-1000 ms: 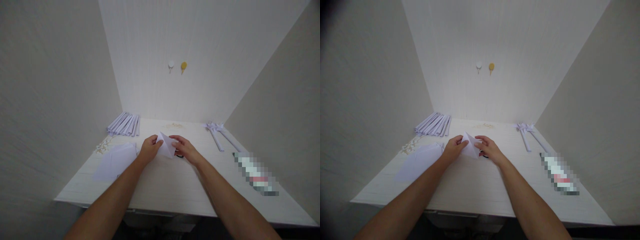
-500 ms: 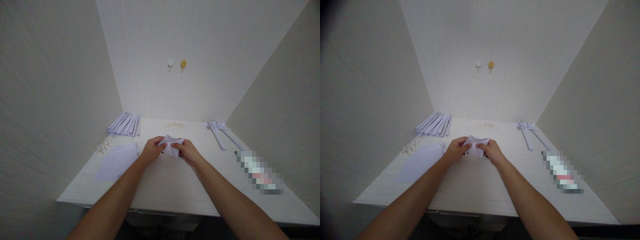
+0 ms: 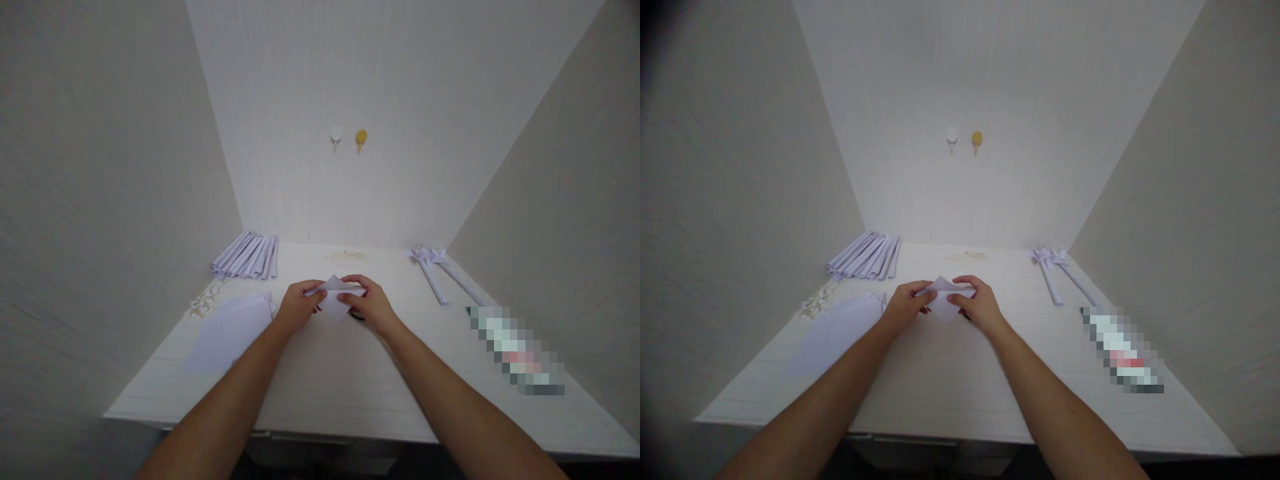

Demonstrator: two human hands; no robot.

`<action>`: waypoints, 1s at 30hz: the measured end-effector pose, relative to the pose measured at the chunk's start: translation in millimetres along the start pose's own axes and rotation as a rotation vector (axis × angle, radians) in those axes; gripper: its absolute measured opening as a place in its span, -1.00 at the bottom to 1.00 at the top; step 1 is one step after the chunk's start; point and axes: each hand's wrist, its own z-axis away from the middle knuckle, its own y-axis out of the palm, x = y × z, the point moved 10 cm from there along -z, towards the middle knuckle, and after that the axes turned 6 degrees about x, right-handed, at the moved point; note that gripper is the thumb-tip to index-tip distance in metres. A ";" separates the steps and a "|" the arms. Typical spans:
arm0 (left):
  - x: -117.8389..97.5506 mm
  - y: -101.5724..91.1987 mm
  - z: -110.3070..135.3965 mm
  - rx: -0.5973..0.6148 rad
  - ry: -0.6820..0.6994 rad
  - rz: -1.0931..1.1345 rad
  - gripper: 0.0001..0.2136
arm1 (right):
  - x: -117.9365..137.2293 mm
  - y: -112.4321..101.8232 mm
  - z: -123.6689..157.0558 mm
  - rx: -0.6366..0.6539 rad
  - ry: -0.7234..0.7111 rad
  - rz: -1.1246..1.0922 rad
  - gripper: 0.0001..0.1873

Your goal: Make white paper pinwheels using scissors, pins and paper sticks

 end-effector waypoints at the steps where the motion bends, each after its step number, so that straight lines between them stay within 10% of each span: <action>1: 0.0 -0.8 0.4 -0.004 -0.008 0.006 -0.79 | 2.2 -1.0 -0.2 -0.003 -0.016 0.007 -0.55; 19: -3.1 -11.0 5.5 -0.101 -0.082 0.168 -0.80 | 9.0 0.9 -0.5 0.086 -0.047 -0.009 -0.77; 30: 5.0 -3.7 3.5 -0.041 -0.111 0.165 -0.79 | 11.5 25.2 14.3 0.370 0.068 0.035 -0.40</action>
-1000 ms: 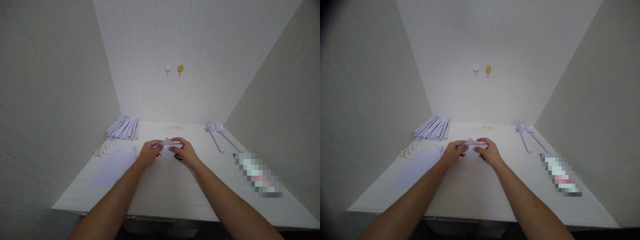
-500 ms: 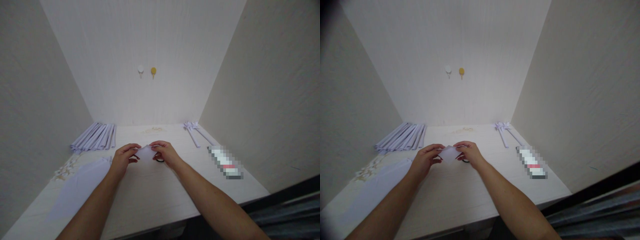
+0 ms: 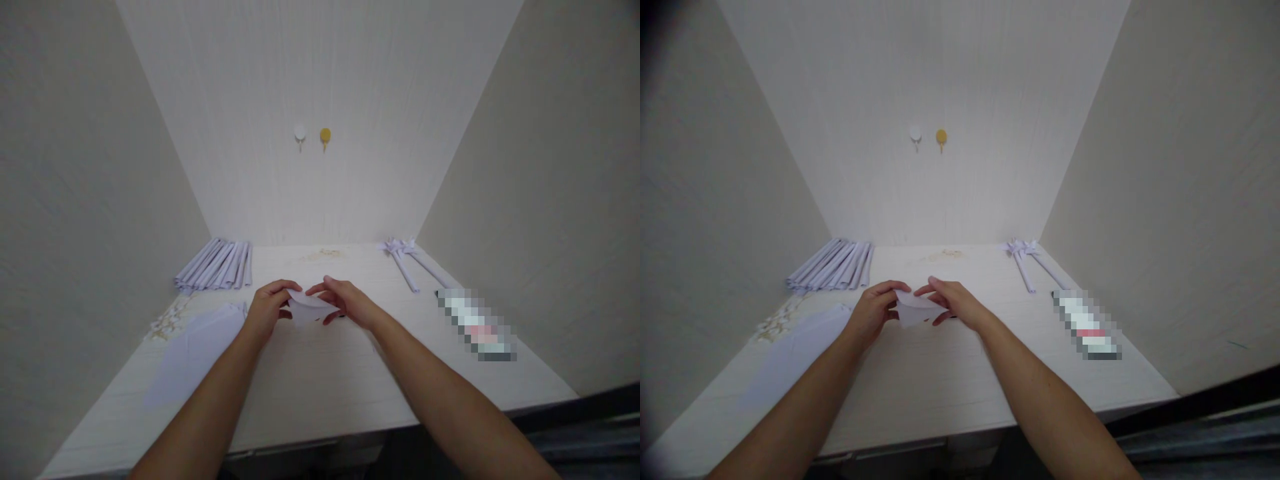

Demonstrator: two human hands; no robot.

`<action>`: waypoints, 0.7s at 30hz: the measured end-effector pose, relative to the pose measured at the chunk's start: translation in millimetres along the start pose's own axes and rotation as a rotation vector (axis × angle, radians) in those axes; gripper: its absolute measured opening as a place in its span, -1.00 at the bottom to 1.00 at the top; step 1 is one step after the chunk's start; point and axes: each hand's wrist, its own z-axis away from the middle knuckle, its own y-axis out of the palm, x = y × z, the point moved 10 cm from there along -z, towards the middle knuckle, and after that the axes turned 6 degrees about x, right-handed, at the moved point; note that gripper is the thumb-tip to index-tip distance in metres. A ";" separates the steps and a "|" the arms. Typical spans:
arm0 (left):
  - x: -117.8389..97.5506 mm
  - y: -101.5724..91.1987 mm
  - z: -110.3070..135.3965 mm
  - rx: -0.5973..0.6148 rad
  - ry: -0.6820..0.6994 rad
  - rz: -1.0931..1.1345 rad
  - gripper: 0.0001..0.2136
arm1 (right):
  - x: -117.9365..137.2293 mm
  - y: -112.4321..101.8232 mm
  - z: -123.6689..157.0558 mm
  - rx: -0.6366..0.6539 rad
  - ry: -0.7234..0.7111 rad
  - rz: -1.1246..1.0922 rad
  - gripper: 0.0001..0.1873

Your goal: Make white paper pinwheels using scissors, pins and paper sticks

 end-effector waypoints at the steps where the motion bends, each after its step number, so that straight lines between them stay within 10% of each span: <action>1: 0.3 1.2 0.0 0.010 0.000 -0.001 -0.78 | -1.7 -1.0 -0.6 -0.012 0.007 -0.006 -0.39; 21: -3.0 8.6 -0.4 0.066 0.009 -0.014 -0.55 | -21.6 -22.0 -6.3 -0.253 0.075 -0.021 -0.83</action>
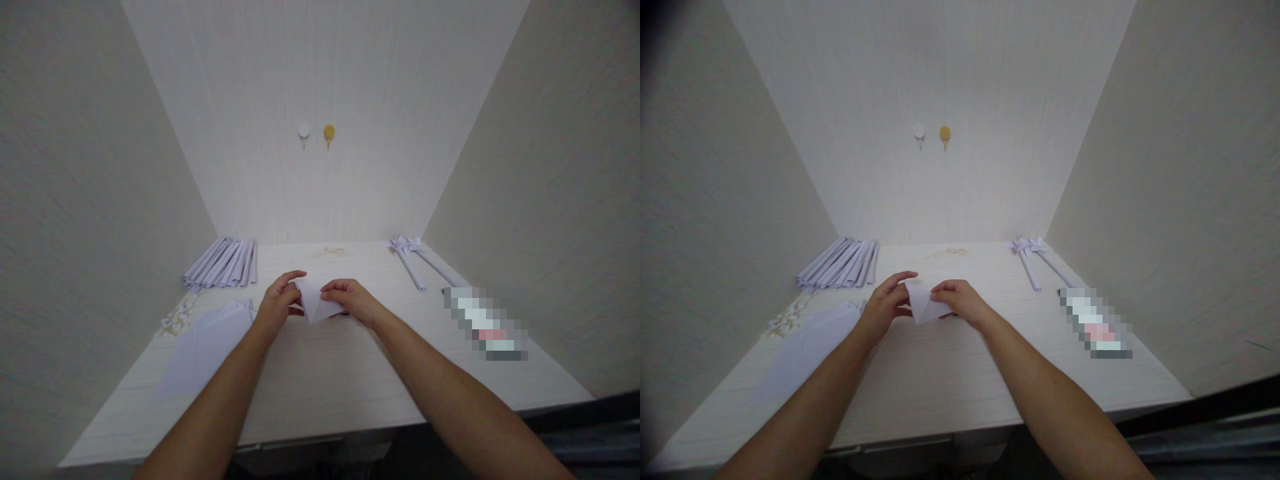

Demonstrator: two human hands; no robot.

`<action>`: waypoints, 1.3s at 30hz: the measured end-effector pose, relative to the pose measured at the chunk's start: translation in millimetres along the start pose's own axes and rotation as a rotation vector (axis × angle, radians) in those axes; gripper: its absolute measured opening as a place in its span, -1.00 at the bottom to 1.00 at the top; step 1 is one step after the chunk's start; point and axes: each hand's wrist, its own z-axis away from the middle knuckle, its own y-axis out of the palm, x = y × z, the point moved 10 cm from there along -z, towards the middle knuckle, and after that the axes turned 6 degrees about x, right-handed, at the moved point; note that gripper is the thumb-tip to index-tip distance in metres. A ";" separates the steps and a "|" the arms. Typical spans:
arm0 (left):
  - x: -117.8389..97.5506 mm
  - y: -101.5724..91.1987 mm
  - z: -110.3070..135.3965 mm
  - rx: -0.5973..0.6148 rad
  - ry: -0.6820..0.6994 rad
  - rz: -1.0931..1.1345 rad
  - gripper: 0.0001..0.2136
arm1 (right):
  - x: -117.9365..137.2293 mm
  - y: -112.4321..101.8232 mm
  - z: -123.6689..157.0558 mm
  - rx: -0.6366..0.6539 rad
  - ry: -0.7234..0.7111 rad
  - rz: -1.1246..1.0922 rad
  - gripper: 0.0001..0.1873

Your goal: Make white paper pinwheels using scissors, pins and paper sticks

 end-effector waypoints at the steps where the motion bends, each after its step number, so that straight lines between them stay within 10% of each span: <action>1: -0.1 -1.0 0.0 -0.005 -0.002 -0.004 -0.56 | 0.0 -2.0 -0.9 -0.016 -0.004 -0.002 -0.84; 25: 0.1 -1.8 -6.0 0.005 0.089 -0.113 -0.68 | 17.8 -15.7 6.3 -0.188 -0.110 -0.046 -0.68; 39: -11.7 -10.8 -2.8 -0.061 0.208 -0.067 -0.67 | 6.1 -7.7 0.4 -0.079 -0.040 0.040 -0.85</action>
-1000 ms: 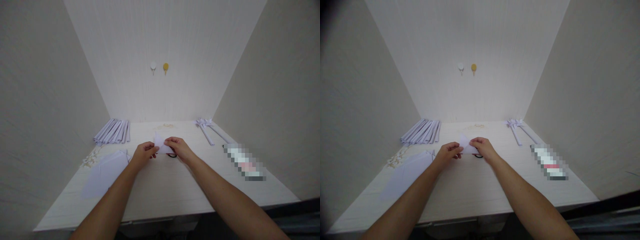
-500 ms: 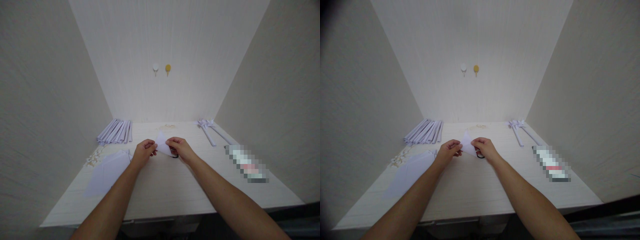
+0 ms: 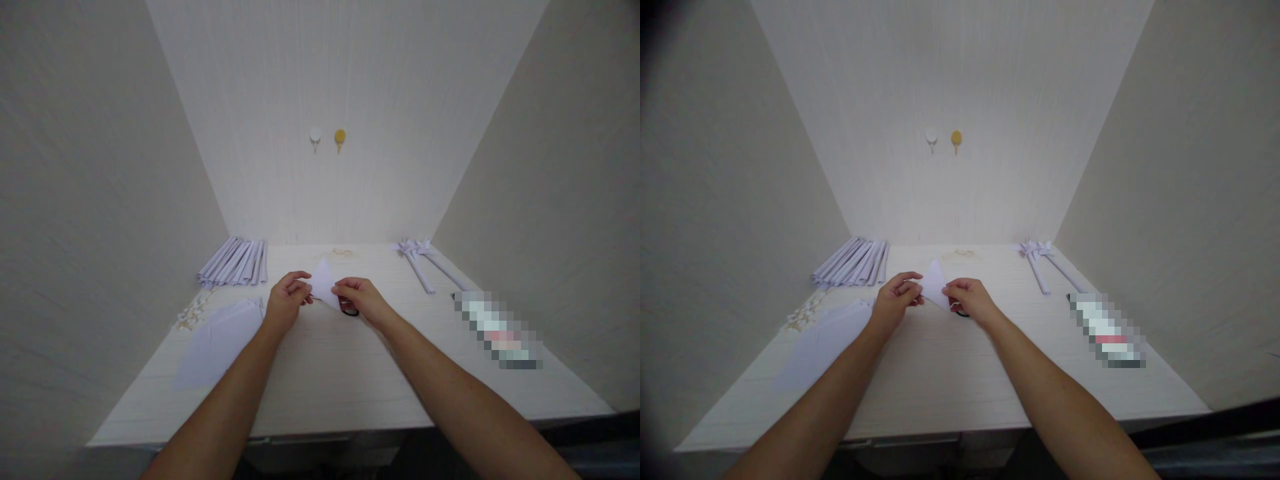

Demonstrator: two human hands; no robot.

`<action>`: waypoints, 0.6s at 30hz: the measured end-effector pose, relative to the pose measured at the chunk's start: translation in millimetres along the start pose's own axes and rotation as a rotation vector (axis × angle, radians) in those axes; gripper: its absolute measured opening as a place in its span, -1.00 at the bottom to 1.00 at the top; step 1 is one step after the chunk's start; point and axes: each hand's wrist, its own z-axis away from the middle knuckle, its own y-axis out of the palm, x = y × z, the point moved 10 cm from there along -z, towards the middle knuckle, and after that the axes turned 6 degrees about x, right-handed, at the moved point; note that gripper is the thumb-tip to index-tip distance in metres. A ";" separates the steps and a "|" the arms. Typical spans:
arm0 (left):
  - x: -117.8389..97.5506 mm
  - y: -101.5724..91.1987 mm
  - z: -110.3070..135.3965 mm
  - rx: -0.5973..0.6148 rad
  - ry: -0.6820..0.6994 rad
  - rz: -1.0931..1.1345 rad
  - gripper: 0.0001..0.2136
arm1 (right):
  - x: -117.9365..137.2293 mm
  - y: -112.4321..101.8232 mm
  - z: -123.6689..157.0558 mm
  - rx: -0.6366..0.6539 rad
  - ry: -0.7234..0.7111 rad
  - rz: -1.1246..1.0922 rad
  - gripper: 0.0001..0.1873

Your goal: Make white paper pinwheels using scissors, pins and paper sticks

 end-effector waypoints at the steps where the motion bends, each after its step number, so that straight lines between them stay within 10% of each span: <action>1: 0.1 -0.4 -0.1 -0.002 0.000 0.000 -0.68 | 0.0 -0.3 0.0 0.001 0.000 0.006 -0.85; 18: -2.6 13.0 2.2 0.100 0.008 -0.018 -0.71 | 5.9 -0.1 -0.6 -0.011 -0.066 -0.025 -0.70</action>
